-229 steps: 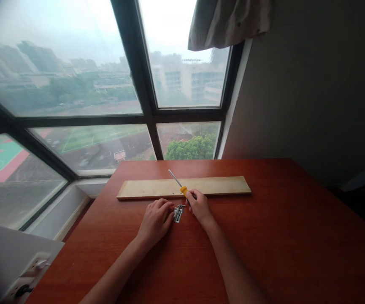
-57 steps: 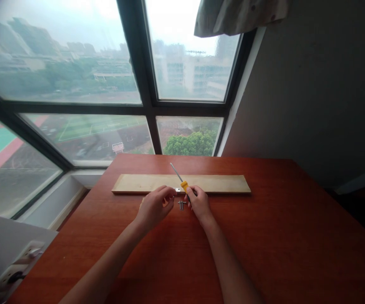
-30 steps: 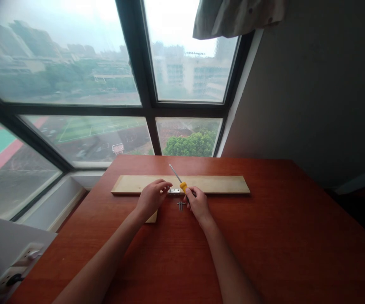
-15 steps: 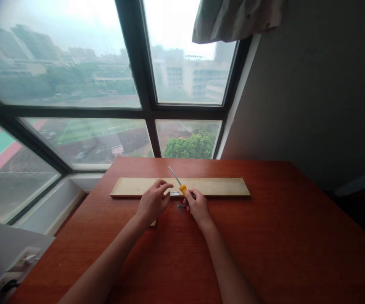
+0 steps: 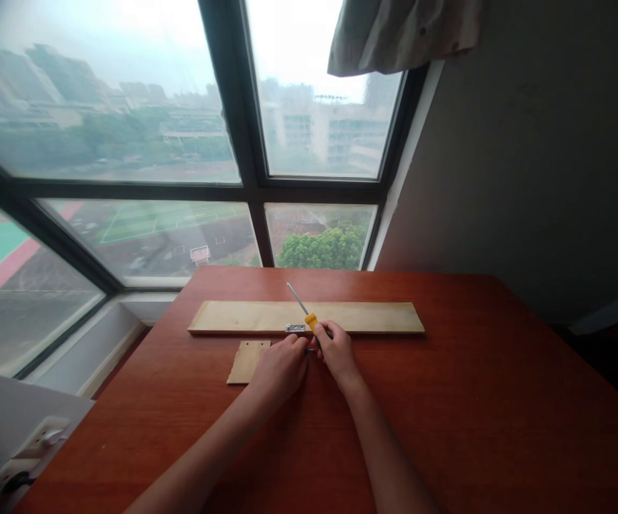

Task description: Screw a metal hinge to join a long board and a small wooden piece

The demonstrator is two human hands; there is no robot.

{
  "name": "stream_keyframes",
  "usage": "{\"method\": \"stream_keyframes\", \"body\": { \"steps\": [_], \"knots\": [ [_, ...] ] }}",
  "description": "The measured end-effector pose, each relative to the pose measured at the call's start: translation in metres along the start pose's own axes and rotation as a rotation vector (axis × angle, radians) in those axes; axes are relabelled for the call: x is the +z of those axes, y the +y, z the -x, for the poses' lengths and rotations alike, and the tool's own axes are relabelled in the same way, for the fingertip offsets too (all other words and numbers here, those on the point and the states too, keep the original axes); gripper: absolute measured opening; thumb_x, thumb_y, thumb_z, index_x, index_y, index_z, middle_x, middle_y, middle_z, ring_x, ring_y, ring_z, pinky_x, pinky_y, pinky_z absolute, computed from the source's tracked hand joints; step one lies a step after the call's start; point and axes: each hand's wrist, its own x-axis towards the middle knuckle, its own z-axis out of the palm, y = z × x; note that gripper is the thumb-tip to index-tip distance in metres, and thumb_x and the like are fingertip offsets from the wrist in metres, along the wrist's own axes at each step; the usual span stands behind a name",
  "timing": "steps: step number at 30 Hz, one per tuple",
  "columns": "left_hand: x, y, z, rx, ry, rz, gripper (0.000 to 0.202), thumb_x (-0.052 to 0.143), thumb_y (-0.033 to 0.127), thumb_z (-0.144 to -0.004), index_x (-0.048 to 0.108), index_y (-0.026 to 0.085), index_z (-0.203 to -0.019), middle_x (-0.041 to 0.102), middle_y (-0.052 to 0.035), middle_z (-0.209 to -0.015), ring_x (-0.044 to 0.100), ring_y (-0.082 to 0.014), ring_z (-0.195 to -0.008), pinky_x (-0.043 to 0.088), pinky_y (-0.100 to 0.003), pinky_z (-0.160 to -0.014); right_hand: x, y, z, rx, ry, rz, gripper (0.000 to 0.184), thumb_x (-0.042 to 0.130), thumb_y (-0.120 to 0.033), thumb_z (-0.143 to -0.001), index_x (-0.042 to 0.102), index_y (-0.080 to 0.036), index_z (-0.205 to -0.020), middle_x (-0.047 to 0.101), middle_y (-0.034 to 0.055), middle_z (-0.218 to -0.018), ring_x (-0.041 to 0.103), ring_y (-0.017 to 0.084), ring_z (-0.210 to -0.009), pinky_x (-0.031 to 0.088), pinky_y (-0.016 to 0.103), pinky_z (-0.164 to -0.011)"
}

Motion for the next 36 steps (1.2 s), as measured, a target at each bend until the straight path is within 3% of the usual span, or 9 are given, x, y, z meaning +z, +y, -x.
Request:
{"method": "stream_keyframes", "body": {
  "steps": [18, 22, 30, 36],
  "knots": [
    [-0.003, -0.003, 0.002, -0.036, -0.045, -0.048, 0.019, 0.039, 0.016, -0.090, 0.057, 0.018, -0.096, 0.064, -0.0097, -0.095, 0.066, -0.0242, -0.085, 0.046, -0.031, -0.067, 0.000, -0.002, 0.002, 0.011, 0.000, 0.002, 0.043, 0.056, -0.060, -0.079, 0.061, -0.017, -0.084, 0.060, -0.0003, -0.062, 0.047, 0.010, -0.041, 0.032, 0.022, -0.035],
    [-0.009, -0.009, 0.003, -0.034, 0.047, 0.084, 0.012, 0.046, 0.016, -0.086, 0.057, 0.020, -0.089, 0.064, -0.0071, -0.096, 0.064, -0.0195, -0.081, 0.043, -0.027, -0.067, 0.000, -0.003, 0.002, 0.013, -0.010, -0.003, 0.041, 0.055, -0.058, -0.081, 0.060, -0.017, -0.084, 0.060, -0.0008, -0.062, 0.046, 0.009, -0.041, 0.032, 0.022, -0.035],
    [-0.026, -0.034, -0.016, 0.006, 0.338, 0.431, 0.010, 0.053, 0.013, -0.079, 0.057, 0.021, -0.082, 0.064, 0.0007, -0.077, 0.060, -0.0135, -0.070, 0.043, -0.023, -0.065, 0.000, -0.004, 0.002, 0.021, -0.020, -0.017, 0.042, 0.055, -0.059, -0.080, 0.060, -0.018, -0.083, 0.060, -0.0012, -0.062, 0.046, 0.009, -0.041, 0.032, 0.021, -0.035],
    [-0.020, -0.040, -0.034, 0.068, 0.352, 0.458, 0.011, 0.054, 0.012, -0.077, 0.059, 0.020, -0.083, 0.067, -0.0006, -0.081, 0.062, -0.0150, -0.076, 0.046, -0.025, -0.071, 0.000, -0.003, 0.002, 0.028, -0.019, -0.032, 0.043, 0.055, -0.060, -0.079, 0.060, -0.018, -0.084, 0.059, -0.0016, -0.062, 0.046, 0.009, -0.041, 0.032, 0.021, -0.035]
  ]
}}
